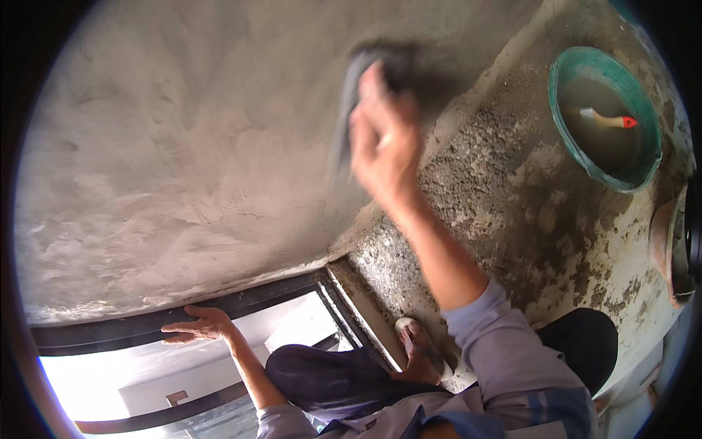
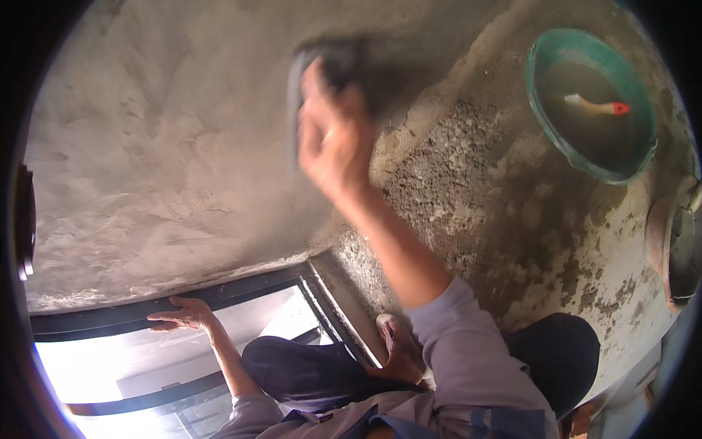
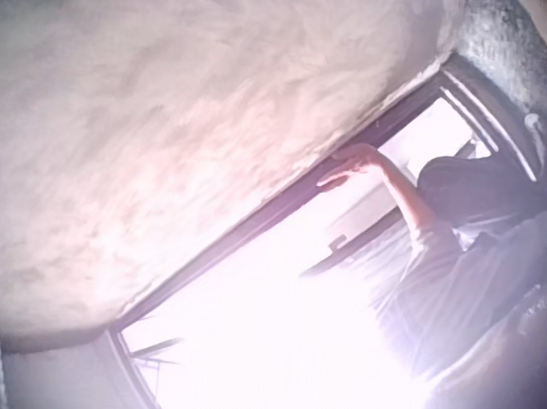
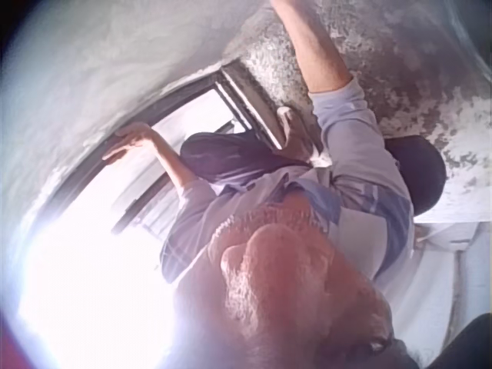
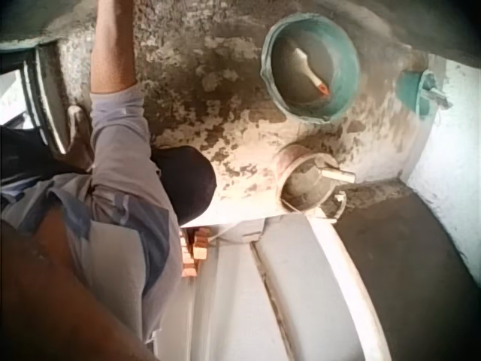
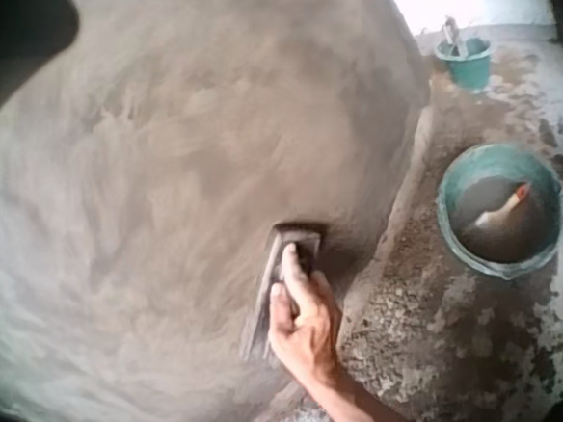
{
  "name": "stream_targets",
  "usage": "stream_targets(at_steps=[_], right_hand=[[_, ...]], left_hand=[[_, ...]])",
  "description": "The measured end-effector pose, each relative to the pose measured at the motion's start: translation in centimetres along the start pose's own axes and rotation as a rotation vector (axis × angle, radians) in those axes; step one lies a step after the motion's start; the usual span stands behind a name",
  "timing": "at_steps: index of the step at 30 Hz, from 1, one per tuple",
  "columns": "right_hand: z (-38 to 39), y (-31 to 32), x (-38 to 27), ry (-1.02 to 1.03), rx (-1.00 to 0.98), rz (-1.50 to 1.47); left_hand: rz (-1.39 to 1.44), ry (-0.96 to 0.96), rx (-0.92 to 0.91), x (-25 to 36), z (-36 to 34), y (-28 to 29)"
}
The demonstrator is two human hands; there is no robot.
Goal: The person smooths a newly plastered wall surface using a rectangular grout float. They repeatedly dip the float into a bucket of water and then rub it across the concrete wall in circular and sweeping motions to even out the texture.
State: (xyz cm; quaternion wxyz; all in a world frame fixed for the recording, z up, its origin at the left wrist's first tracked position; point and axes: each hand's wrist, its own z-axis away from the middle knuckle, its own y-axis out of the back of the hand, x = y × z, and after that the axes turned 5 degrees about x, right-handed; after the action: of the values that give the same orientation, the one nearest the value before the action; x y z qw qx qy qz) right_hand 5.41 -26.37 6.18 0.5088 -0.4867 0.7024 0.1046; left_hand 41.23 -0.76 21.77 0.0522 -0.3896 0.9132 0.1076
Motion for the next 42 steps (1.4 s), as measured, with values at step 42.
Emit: stream_targets(at_steps=[42], right_hand=[[-20.4, 4.3, 1.8, 0.037, 0.146, 0.075]], left_hand=[[-0.059, 0.037, 0.02, 1.6, -0.4, 0.3]])
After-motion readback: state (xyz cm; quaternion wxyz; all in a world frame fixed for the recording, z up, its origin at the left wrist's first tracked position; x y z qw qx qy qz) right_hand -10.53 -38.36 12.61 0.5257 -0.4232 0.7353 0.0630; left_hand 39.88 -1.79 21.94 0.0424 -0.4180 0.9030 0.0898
